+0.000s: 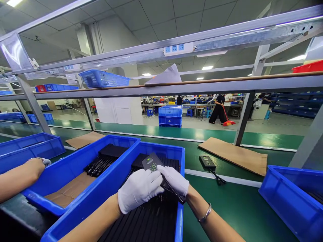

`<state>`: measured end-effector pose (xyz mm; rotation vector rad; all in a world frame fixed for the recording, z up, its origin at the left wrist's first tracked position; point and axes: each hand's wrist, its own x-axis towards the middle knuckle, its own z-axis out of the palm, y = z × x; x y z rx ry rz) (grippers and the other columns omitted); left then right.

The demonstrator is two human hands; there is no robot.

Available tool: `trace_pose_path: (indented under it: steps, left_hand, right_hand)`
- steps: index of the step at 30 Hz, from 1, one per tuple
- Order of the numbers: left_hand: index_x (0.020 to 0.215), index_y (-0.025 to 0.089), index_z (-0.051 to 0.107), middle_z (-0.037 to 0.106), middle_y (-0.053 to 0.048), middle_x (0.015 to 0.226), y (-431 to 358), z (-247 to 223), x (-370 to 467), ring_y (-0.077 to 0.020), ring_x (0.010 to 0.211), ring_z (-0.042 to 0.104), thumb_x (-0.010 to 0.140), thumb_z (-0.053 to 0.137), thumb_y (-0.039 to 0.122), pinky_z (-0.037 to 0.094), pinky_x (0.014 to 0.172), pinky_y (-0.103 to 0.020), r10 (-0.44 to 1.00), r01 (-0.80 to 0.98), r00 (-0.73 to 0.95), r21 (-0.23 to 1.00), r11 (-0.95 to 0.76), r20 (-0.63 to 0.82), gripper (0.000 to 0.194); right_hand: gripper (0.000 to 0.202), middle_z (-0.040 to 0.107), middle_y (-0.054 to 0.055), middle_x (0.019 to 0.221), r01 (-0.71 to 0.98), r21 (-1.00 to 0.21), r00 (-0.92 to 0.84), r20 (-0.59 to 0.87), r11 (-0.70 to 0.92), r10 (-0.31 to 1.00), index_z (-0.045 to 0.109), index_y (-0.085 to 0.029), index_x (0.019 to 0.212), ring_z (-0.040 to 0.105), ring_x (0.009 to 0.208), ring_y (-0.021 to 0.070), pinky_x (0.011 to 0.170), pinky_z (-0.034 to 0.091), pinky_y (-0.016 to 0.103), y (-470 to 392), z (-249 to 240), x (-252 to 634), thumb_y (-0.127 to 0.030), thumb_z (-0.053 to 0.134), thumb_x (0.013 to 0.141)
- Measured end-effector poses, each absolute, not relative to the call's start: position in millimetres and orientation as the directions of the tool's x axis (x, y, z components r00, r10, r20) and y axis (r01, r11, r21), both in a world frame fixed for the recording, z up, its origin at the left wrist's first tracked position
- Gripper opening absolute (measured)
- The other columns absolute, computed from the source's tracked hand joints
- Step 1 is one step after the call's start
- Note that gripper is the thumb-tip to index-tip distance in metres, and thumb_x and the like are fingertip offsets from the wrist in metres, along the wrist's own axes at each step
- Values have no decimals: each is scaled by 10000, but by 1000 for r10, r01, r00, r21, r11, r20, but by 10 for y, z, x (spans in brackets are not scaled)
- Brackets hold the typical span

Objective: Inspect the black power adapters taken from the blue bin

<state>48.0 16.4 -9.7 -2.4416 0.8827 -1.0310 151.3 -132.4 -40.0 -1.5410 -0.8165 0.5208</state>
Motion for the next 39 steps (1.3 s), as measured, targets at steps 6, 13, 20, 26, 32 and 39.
trace_pose_path:
  steps: [6,13,20,26,32,39]
  left_hand:
    - [1058,205,566,657,-33,984,189,-96,515,-178,840,592,965,400,356,429,749,-320,-423,-433,654,-147,-889,627,243]
    - [1148,228,545,649,-38,1116,324,-151,627,-194,986,621,953,390,400,473,857,-341,29,-131,851,265,-955,524,302]
    - [1314,178,444,606,-133,1233,330,-257,685,-257,1132,585,924,348,568,449,967,-417,166,-24,965,698,-716,203,560]
    - [1239,126,430,652,-137,1039,226,-250,686,-221,875,662,862,452,616,546,789,-373,139,71,990,954,-292,-31,619]
    - [1088,169,484,651,-111,1052,287,-268,683,-189,888,659,896,442,404,546,785,-341,103,79,993,983,-165,-63,307]
    - [1029,190,495,671,-103,946,354,-336,759,-181,794,667,886,353,258,558,731,-348,197,101,978,986,-134,-73,212]
  right_hand:
    - [353,583,-18,620,209,-977,675,167,30,718,513,-211,767,548,534,144,516,447,250,-1317,-414,1455,-475,391,967]
    - [333,634,12,618,251,-968,714,168,-25,680,490,-214,963,612,517,194,502,500,292,-1274,-502,1458,-512,342,975]
    - [256,685,48,864,541,-777,754,278,-323,596,588,-246,1064,649,813,268,731,475,382,-1328,-410,1309,-406,418,958]
    - [452,652,157,1068,694,-493,703,305,-525,643,514,-121,1280,614,963,352,779,467,441,-1284,-414,1173,-287,555,861]
    - [441,654,134,1017,765,-345,639,303,-543,707,546,-125,1242,628,888,327,726,489,414,-1272,-421,1165,-321,599,851]
    - [213,646,75,986,794,-365,603,361,-486,712,625,-187,1066,610,911,261,800,470,359,-1293,-404,1175,-307,534,915]
